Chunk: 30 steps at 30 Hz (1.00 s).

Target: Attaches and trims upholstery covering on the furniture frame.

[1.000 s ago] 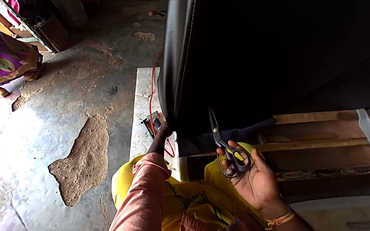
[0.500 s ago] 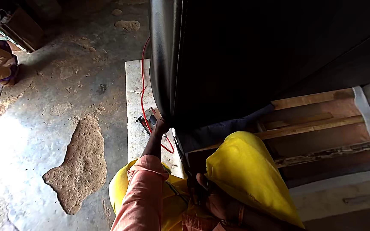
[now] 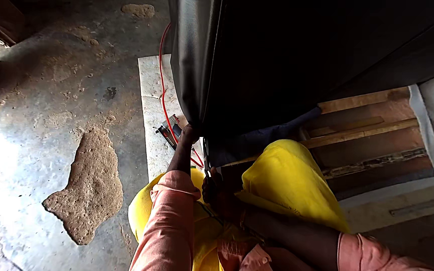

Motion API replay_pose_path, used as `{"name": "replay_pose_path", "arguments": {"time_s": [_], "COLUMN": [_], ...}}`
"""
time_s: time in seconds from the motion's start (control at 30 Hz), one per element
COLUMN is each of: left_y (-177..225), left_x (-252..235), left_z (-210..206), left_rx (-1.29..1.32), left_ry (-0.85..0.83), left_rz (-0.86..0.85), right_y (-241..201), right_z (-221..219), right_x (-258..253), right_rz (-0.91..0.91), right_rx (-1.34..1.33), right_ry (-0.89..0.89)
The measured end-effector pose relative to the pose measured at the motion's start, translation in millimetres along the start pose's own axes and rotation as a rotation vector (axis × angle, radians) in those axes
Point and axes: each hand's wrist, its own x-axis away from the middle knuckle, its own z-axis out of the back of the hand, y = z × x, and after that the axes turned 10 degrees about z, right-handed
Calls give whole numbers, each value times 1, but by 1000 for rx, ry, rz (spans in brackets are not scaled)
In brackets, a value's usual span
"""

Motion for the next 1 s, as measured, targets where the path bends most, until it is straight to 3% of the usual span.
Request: {"name": "replay_pose_path", "arguments": {"time_s": [0.37,0.67,1.0], "left_y": [-5,-6,-9], "left_x": [-6,-6,-5], "left_z": [0,3,2], "left_rx": [-6,-3,1], "left_ry": [-21,-14,28], "left_rz": [-32,-50,-116], "right_y": [11,4,-3], "right_z": [-8,7,2], "right_x": [0,-2,-3], "right_rz": [120,75,85], "right_rx": [222,482,415], "right_ry": [64,96,99]}}
